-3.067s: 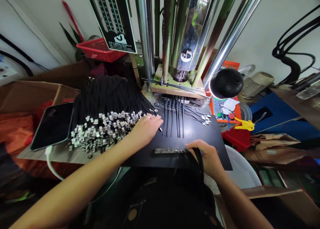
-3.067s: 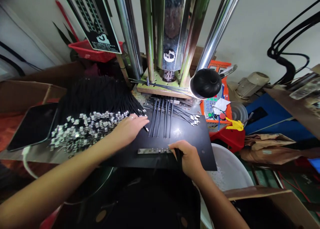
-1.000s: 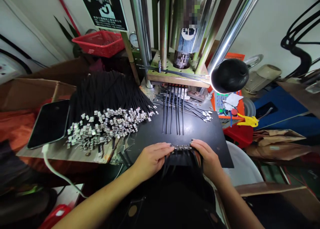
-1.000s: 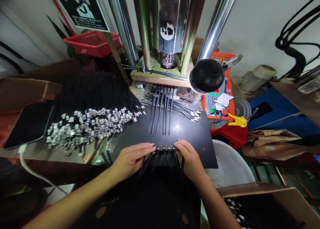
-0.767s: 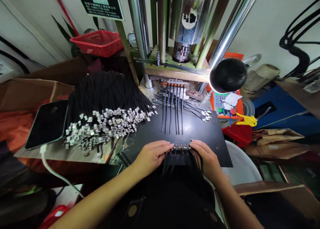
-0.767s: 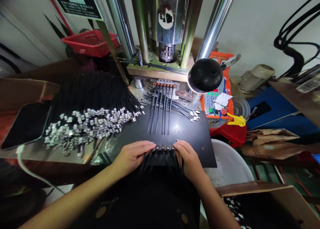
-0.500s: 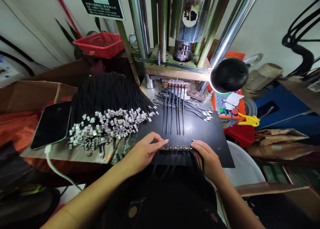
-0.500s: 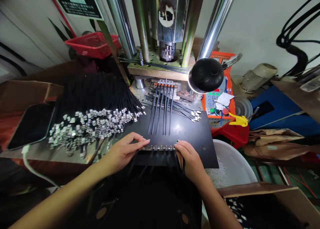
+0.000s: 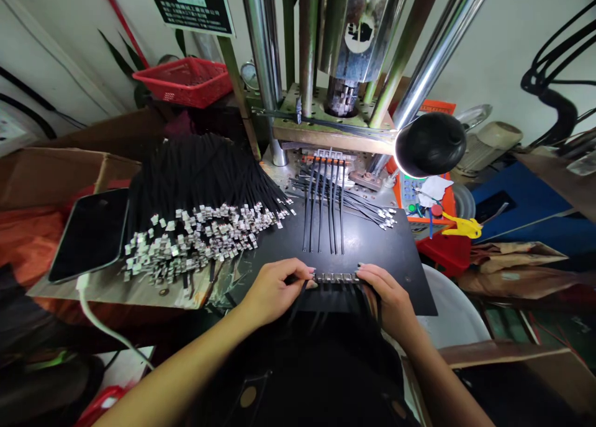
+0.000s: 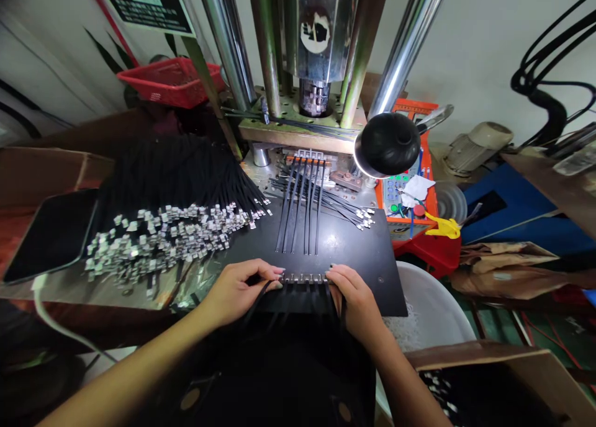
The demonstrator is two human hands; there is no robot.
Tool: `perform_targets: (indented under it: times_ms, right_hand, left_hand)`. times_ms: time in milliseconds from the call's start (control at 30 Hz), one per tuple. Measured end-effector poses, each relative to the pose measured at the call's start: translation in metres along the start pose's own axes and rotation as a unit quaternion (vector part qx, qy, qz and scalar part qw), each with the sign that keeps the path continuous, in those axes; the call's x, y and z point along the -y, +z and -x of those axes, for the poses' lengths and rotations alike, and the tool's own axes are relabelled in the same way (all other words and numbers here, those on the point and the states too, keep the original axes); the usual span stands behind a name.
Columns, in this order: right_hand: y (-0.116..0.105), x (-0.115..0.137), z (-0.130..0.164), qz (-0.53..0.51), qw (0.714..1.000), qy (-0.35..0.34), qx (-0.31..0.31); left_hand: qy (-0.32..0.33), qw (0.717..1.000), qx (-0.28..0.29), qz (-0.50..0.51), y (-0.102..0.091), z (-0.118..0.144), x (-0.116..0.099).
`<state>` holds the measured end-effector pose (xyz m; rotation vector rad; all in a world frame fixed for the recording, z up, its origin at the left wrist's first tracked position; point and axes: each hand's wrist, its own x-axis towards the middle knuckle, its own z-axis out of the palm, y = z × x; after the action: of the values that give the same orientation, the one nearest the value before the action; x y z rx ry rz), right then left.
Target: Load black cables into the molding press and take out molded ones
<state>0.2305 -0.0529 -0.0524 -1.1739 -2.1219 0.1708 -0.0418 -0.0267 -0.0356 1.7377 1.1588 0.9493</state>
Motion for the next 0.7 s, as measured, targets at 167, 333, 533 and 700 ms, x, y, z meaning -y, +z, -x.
perform_targets:
  times_ms: [167,333,533,700]
  right_hand:
    - [-0.0002,0.0021,-0.0021,-0.007,1.0,0.006,-0.003]
    - [0.0004,0.0016,-0.0003,-0.013,1.0,0.018,0.003]
    - [0.0009,-0.002,0.0022,-0.027,0.999,0.02,0.003]
    - [0.0039,0.0016,-0.0009,-0.038,0.999,0.031,0.0]
  left_hand:
    - [-0.108,0.992,0.0,0.069,-0.0005,-0.0057,-0.0047]
    - [-0.158,0.984,-0.006,0.085,0.0025,-0.0092,-0.0008]
    - [-0.14,0.989,-0.015,0.049,0.0007,-0.0086,0.002]
    - [0.029,0.998,-0.002,-0.062,0.0028,-0.004,0.0004]
